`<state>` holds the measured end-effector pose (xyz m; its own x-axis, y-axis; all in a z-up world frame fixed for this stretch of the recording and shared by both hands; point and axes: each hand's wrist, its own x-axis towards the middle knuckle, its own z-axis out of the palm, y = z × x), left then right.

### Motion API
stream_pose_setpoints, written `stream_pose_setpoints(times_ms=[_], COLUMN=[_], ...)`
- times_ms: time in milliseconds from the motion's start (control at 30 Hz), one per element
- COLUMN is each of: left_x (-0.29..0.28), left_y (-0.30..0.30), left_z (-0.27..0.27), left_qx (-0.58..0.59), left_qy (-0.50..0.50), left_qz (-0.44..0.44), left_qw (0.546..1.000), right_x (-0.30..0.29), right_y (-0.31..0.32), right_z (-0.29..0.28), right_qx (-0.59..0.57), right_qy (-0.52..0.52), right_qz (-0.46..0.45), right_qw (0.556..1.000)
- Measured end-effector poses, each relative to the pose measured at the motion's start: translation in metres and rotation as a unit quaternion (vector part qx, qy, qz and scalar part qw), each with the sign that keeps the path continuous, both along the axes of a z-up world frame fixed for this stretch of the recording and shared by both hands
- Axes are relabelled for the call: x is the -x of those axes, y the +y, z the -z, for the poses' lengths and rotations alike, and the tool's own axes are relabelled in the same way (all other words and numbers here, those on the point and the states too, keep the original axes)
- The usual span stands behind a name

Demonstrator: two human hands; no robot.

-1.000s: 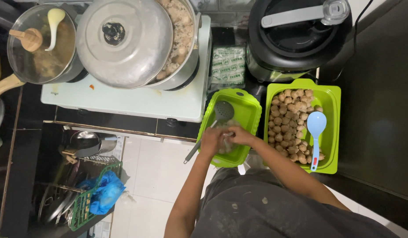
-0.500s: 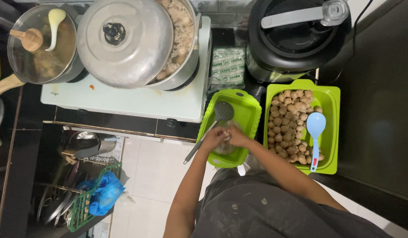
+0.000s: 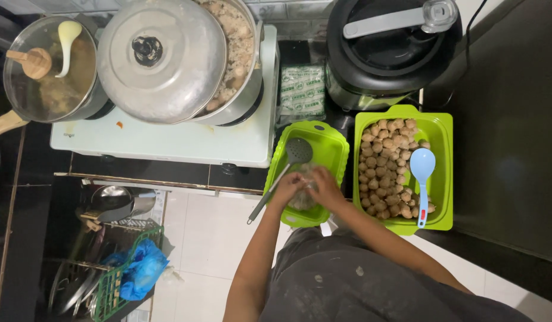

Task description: The person scoops meatballs from a large plastic container into smaller clear plastic bags using a blue spoon, then puts the filled bags into a refrigerator.

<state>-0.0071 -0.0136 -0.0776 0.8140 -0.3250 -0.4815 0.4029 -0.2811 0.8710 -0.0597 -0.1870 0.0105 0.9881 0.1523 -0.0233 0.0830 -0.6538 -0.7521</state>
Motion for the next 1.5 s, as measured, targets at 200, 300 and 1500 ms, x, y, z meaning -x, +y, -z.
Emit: stream_pose_setpoints(times_ms=[200, 300, 1500], left_x=[0.002, -0.001, 0.028], left_y=[0.001, -0.002, -0.004], left_z=[0.006, 0.012, 0.006], left_qx=[0.043, -0.01, -0.423], left_qy=[0.045, 0.01, -0.352], left_qz=[-0.016, 0.005, 0.125], left_qw=[0.998, 1.0, 0.826], right_x=[0.013, 0.017, 0.363], right_y=[-0.01, -0.006, -0.241], right_z=[0.062, 0.055, -0.249], right_qx=[0.26, 0.23, 0.19], right_qy=[-0.22, -0.158, -0.348], right_qz=[-0.031, -0.052, 0.604], right_qw=[0.94, 0.959, 0.692])
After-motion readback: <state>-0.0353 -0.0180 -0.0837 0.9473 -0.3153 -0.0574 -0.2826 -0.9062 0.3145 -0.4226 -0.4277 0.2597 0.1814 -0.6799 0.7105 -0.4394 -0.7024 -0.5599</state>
